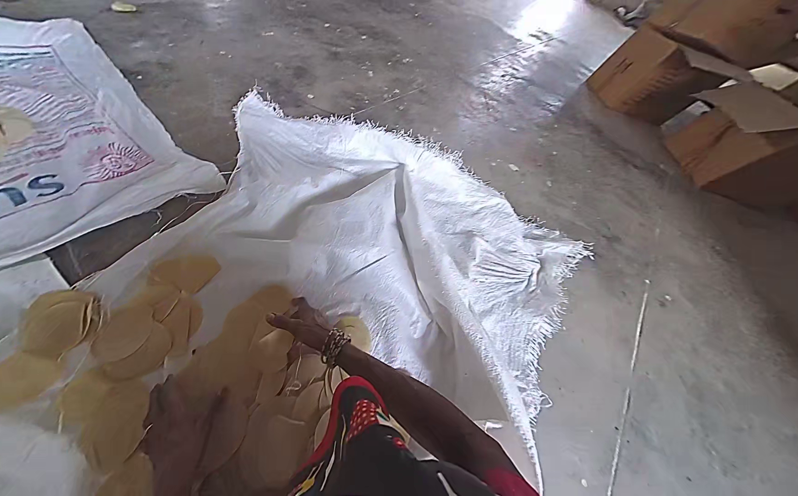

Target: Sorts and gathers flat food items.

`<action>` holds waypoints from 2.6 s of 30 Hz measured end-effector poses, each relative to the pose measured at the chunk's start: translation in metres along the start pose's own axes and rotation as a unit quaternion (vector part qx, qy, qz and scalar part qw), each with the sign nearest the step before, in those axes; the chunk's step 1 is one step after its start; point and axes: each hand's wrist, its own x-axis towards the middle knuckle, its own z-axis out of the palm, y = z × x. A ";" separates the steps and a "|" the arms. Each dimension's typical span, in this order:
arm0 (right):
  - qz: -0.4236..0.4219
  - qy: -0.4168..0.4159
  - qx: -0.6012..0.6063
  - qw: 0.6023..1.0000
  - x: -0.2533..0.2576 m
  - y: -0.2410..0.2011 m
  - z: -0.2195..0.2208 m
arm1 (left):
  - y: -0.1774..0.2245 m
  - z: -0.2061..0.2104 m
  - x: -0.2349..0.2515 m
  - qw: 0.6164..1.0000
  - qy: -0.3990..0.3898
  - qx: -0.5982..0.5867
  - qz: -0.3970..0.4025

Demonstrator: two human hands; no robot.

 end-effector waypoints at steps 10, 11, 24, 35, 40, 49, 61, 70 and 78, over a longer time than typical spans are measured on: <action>-0.031 -0.061 -0.238 0.969 -0.020 0.020 -0.012 | -0.022 -0.039 0.031 0.975 -0.221 -0.007 -0.023; -0.023 -0.071 -0.240 0.968 -0.026 0.024 -0.017 | -0.023 -0.041 0.030 0.972 -0.236 0.012 -0.001; -0.067 -0.075 0.031 0.994 -0.056 0.023 -0.042 | 0.016 -0.066 0.004 0.913 -0.232 -0.334 0.019; 0.008 0.075 -0.034 0.997 -0.036 0.048 -0.053 | 0.019 -0.021 -0.002 0.924 -0.154 -0.318 -0.143; -0.032 0.124 0.069 0.989 -0.057 0.024 -0.054 | 0.012 -0.018 -0.005 0.934 -0.145 -0.294 -0.145; -0.077 -0.095 0.192 0.974 -0.052 -0.003 0.037 | 0.018 -0.014 -0.018 0.873 -0.103 -0.450 -0.158; -0.066 -0.088 0.029 0.994 -0.041 0.005 0.027 | 0.021 -0.067 -0.019 0.855 0.025 -0.503 -0.127; -0.093 -0.002 0.082 0.992 -0.035 0.010 -0.008 | -0.095 -0.220 -0.029 0.569 0.583 -0.571 -0.099; -0.126 0.166 -0.178 0.962 -0.043 0.076 -0.047 | -0.010 -0.069 -0.036 0.748 0.249 -0.597 -0.149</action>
